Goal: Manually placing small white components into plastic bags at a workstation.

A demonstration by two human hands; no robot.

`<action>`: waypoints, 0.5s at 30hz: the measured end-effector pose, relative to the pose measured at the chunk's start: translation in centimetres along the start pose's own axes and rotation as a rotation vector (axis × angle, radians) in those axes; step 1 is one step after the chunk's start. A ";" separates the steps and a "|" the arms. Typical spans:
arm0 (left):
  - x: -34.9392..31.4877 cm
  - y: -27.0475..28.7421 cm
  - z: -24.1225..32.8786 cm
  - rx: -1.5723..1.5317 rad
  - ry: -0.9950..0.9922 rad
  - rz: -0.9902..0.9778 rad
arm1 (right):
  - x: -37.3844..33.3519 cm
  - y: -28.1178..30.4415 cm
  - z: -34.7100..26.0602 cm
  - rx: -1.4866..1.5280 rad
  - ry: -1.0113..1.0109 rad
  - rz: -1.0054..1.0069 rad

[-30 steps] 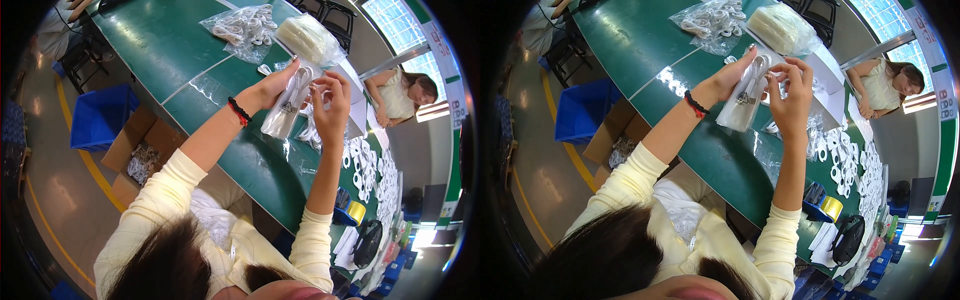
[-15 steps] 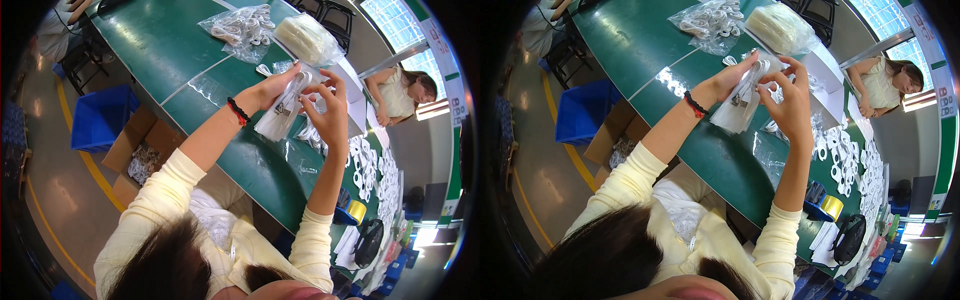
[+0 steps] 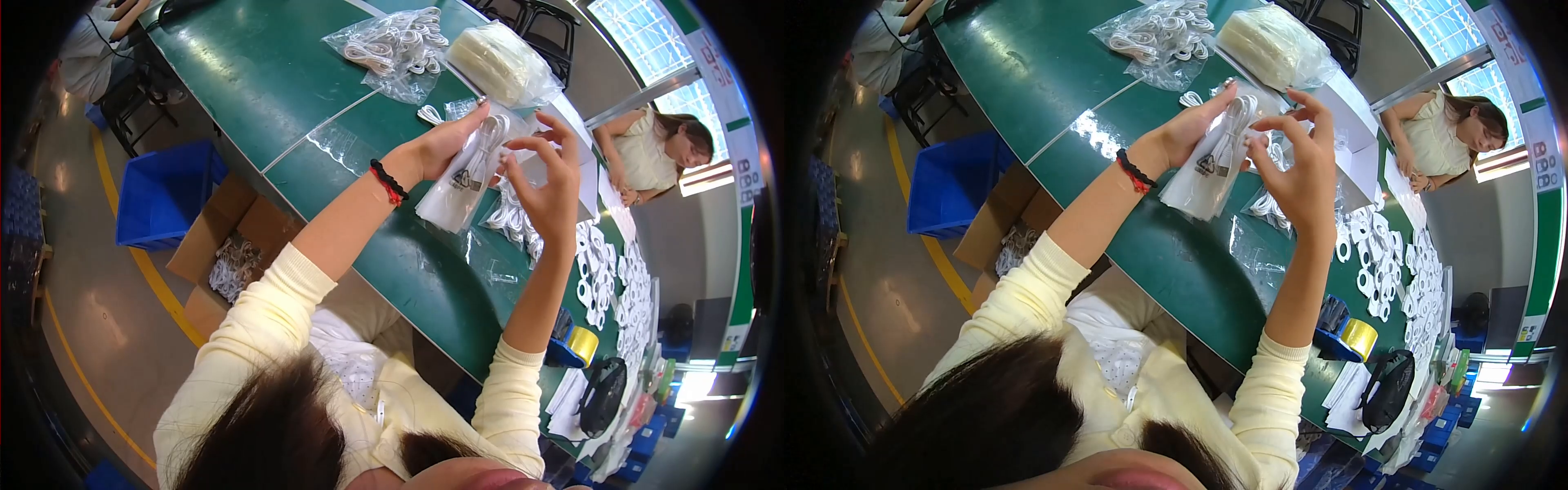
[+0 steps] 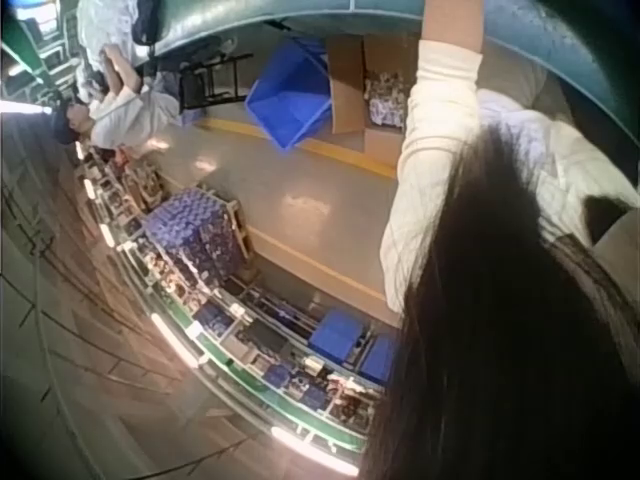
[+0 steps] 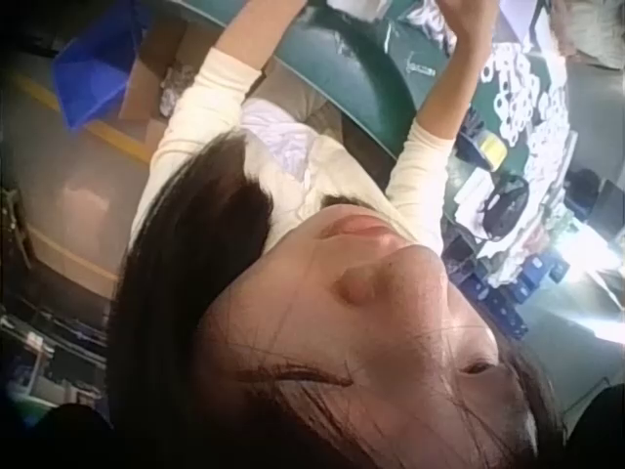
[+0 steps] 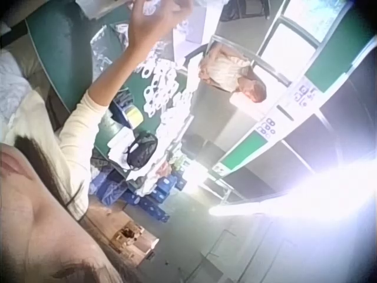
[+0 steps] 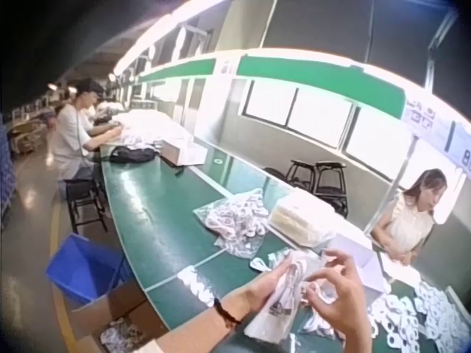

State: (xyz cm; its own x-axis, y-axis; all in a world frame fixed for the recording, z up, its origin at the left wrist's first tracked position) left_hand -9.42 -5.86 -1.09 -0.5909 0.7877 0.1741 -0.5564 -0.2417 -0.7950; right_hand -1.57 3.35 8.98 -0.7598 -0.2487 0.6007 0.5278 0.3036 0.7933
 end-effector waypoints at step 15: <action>0.2 0.0 -0.4 0.050 0.012 -0.022 | -0.1 -0.6 0.2 0.007 0.003 -0.059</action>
State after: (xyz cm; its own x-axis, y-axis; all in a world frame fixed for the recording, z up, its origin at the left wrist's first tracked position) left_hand -9.26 -5.50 -1.28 -0.5714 0.7999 0.1837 -0.5976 -0.2521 -0.7612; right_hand -1.86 3.39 8.45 -0.7881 -0.2695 0.5534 0.4797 0.2945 0.8265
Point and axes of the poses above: each hand's wrist, its own x-axis towards the middle knuckle, its own y-axis out of the back of the hand, z = x × y, the point moved 4 cm from there along x, towards the middle knuckle, and after that the axes turned 11 degrees about -x, right-handed, at the moved point
